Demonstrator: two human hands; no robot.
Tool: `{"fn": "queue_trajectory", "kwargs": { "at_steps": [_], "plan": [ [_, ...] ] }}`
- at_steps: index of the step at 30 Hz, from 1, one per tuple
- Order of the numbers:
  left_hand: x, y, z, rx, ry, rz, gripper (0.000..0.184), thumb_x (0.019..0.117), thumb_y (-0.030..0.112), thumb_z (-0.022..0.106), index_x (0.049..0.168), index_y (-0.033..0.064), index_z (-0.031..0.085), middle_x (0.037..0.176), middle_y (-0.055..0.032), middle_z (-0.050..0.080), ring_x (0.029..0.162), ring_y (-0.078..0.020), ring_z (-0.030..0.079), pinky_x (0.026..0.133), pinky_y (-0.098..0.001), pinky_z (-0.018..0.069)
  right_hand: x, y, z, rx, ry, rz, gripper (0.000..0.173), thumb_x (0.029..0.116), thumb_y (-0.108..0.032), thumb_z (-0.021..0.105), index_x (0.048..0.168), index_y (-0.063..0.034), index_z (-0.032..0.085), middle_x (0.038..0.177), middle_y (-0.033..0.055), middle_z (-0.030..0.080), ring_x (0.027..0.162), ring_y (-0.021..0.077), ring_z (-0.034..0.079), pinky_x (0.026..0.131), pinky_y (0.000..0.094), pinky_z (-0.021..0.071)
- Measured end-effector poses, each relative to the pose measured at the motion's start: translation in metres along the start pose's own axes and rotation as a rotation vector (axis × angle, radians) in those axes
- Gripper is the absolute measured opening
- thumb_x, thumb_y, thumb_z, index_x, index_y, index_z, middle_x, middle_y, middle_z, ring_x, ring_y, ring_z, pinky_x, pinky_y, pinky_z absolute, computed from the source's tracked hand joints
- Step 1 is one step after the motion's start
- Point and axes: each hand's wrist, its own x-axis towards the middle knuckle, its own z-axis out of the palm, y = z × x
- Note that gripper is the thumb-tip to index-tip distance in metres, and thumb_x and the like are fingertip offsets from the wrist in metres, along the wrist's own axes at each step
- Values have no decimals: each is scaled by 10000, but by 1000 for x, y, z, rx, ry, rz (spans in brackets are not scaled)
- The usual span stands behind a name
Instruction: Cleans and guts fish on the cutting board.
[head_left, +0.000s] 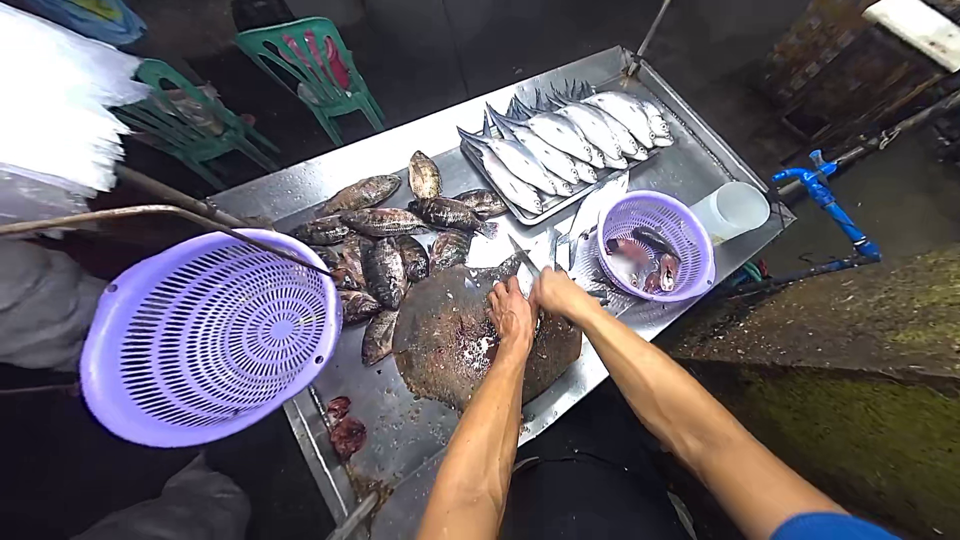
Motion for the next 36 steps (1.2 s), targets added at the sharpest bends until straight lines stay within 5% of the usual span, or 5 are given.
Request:
{"fn": "queue_trajectory", "kwargs": {
  "at_steps": [3, 12, 21, 31, 36],
  "plan": [
    [2, -4, 3, -20, 27, 22, 547, 969, 479, 627, 1416, 165, 591, 1405, -199, 558, 1297, -405, 538, 990, -629, 471, 32, -2, 7, 97, 118, -88, 425, 1065, -343, 446, 1294, -7, 568, 1100, 271, 681, 963, 411, 706, 801, 604, 564],
    [2, -3, 4, -66, 2, 11, 608, 987, 572, 566, 1435, 161, 570, 1413, -217, 545, 1304, -421, 526, 1000, -643, 459, -111, 85, 39, -124, -123, 84, 489, 1108, -383, 322, 1417, -34, 469, 1234, 264, 649, 1171, 436, 649, 937, 639, 520],
    [-33, -34, 3, -68, -39, 57, 598, 987, 528, 598, 1412, 107, 583, 1388, -246, 563, 1287, -425, 548, 1038, -588, 473, -146, 156, 103, 295, -102, 124, 417, 1103, -454, 360, 1211, -93, 539, 817, 119, 618, 620, 255, 639, 613, 458, 565],
    [-26, -118, -76, -435, 146, -61, 439, 1073, 345, 481, 1334, 16, 608, 1236, -215, 669, 1196, -355, 628, 1054, -565, 467, -150, 162, 117, 302, -53, 92, 419, 1109, -453, 351, 1242, -97, 528, 780, 100, 599, 570, 229, 619, 570, 432, 566],
    [-25, -96, -72, -409, 72, 25, 573, 1014, 471, 573, 1371, 23, 580, 1235, -222, 665, 1159, -362, 645, 1020, -570, 497, -152, 164, 114, 342, -15, 82, 419, 1099, -459, 376, 1199, -93, 551, 752, 90, 597, 543, 217, 609, 546, 420, 561]
  ]
}}
